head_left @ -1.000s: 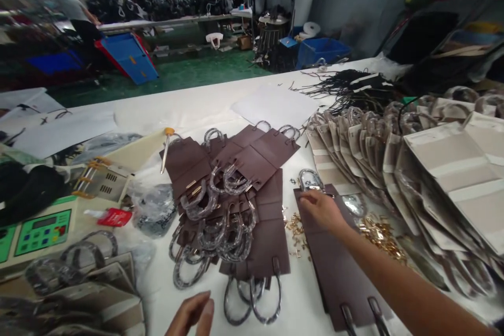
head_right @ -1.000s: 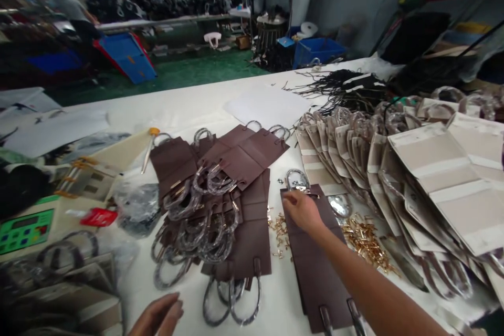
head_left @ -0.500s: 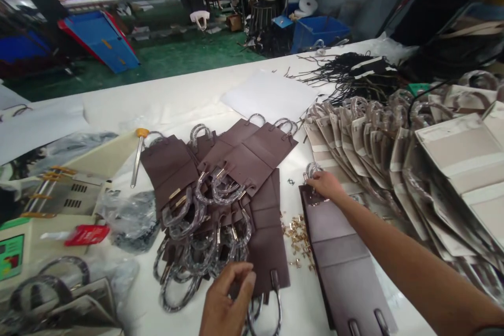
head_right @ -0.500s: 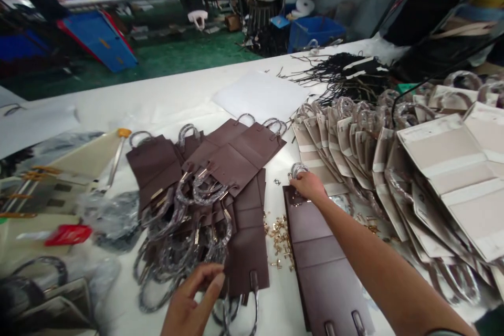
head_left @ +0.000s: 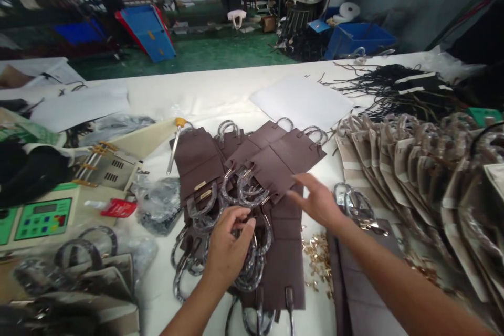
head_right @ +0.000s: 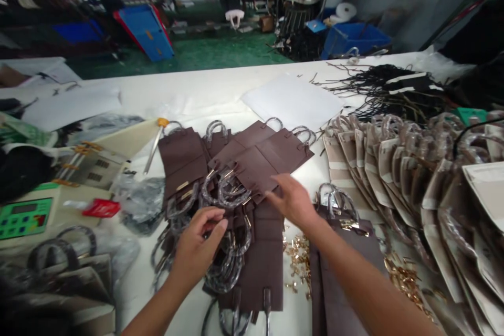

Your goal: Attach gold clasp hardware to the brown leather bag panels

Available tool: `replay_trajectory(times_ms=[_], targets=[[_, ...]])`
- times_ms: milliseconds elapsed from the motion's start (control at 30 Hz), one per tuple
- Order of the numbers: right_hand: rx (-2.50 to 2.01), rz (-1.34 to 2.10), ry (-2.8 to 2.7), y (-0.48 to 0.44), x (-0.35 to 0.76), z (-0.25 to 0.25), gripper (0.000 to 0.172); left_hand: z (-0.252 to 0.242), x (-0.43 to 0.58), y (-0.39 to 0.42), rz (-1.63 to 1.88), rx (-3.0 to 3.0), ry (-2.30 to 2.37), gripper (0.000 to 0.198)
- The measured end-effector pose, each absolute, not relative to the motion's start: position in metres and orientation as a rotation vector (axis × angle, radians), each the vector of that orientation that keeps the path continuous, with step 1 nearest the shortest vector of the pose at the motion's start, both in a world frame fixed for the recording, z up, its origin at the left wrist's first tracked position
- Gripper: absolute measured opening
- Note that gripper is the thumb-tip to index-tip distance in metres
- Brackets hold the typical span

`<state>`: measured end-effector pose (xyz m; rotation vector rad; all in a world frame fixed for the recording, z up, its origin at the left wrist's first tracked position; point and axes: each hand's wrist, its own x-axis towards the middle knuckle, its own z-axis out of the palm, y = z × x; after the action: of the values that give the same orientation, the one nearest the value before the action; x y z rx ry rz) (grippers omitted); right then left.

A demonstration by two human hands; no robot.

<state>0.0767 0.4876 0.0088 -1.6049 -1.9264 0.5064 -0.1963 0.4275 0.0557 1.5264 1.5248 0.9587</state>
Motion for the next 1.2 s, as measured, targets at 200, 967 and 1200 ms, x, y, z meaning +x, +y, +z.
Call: replay_trajectory(times_ms=[200,967,1200], targets=[[-1.401,0.7,-2.306,0.519,-0.028,0.015,0.035,0.056,-0.204,0.447,0.971,1.507,1.552,0.025],[-1.556,0.992,-1.826,0.538,-0.038,0.024,0.024,0.047,-0.223,0.518,0.667,1.997,1.651,0.032],[-1.581,1.002,-1.678,0.572,0.009,0.042,0.029,0.053,-0.249,0.531,0.342,2.178,1.863,0.048]])
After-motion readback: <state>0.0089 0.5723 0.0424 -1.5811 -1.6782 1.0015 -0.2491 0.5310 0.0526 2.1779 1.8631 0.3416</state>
